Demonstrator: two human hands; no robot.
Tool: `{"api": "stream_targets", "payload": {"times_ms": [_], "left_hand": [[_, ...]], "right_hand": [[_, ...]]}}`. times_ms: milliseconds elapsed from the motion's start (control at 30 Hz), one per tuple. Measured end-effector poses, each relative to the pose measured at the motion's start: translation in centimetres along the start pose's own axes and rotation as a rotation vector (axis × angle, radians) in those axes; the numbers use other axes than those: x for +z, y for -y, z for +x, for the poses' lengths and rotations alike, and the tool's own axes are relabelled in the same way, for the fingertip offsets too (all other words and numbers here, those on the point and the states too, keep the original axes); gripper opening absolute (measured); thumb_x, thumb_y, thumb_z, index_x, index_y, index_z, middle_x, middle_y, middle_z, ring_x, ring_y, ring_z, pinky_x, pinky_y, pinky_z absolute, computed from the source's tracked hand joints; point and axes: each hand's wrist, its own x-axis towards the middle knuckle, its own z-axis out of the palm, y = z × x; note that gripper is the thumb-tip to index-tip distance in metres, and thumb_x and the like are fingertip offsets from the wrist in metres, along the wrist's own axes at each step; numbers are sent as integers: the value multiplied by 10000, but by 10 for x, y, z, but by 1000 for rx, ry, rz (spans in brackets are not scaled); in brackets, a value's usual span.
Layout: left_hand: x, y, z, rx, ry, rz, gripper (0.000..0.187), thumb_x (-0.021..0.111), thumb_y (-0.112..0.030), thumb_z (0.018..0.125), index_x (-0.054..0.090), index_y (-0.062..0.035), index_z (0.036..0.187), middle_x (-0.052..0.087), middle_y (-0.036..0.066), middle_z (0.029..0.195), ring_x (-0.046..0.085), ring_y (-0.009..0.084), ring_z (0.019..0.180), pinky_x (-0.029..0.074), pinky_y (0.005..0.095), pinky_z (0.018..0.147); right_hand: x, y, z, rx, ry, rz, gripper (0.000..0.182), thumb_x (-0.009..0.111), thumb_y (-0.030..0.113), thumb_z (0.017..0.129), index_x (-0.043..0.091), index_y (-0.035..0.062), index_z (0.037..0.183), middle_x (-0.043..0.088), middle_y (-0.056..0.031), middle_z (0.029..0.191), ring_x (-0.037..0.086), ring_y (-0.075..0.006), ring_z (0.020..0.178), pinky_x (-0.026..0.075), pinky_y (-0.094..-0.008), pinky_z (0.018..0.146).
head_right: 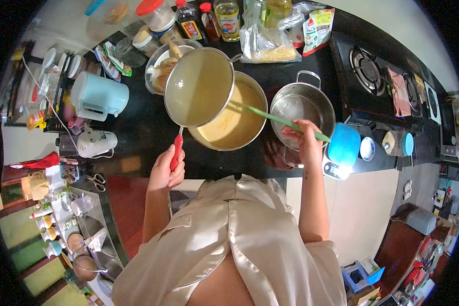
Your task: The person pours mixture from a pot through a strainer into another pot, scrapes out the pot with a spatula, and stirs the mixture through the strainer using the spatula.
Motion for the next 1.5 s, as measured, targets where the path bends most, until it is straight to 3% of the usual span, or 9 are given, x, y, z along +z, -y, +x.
{"api": "stream_targets", "payload": {"times_ms": [267, 600, 933, 1067, 1367, 1500], "left_hand": [[3, -10, -19, -72, -13, 389, 399, 355, -404, 993, 489, -79, 806, 330, -47, 437, 259, 59, 317, 209, 233, 317], [6, 0, -9, -166, -39, 292, 394, 360, -401, 993, 496, -84, 801, 327, -48, 441, 265, 65, 320, 206, 238, 318], [9, 0, 16, -28, 7, 343, 402, 348, -394, 999, 478, -66, 807, 345, -35, 460, 269, 63, 322, 225, 231, 319], [8, -2, 7, -20, -30, 394, 398, 342, -377, 1004, 480, -66, 796, 358, -27, 464, 296, 62, 331, 234, 233, 325], [23, 23, 28, 139, -154, 501, 387, 346, -366, 1005, 485, -72, 795, 370, -27, 474, 310, 61, 337, 250, 231, 329], [24, 26, 26, 165, -162, 516, 390, 327, -375, 1007, 480, -75, 810, 363, -29, 468, 304, 63, 325, 244, 226, 312]], "right_hand": [[21, 21, 9, -125, -34, 75, 287, 466, 193, 930, 573, -68, 984, 659, -201, 848, 673, -267, 782, 550, -361, 749], [17, 17, 6, -108, 47, -31, 283, 460, 178, 925, 577, -77, 957, 655, -205, 827, 671, -273, 770, 552, -360, 743], [24, 1, -11, 50, 69, -54, 269, 473, 160, 906, 583, -84, 933, 653, -210, 808, 666, -267, 735, 554, -360, 728], [15, 14, 0, -93, -102, 0, 288, 478, 193, 916, 587, -70, 960, 659, -197, 831, 670, -254, 745, 549, -362, 745], [51, 12, -31, 29, 21, -44, 276, 476, 153, 899, 602, -91, 927, 655, -195, 821, 671, -253, 725, 558, -334, 687], [39, 3, -25, -3, -26, -58, 268, 498, 153, 894, 595, -92, 940, 653, -190, 811, 669, -243, 733, 556, -335, 698]]}}
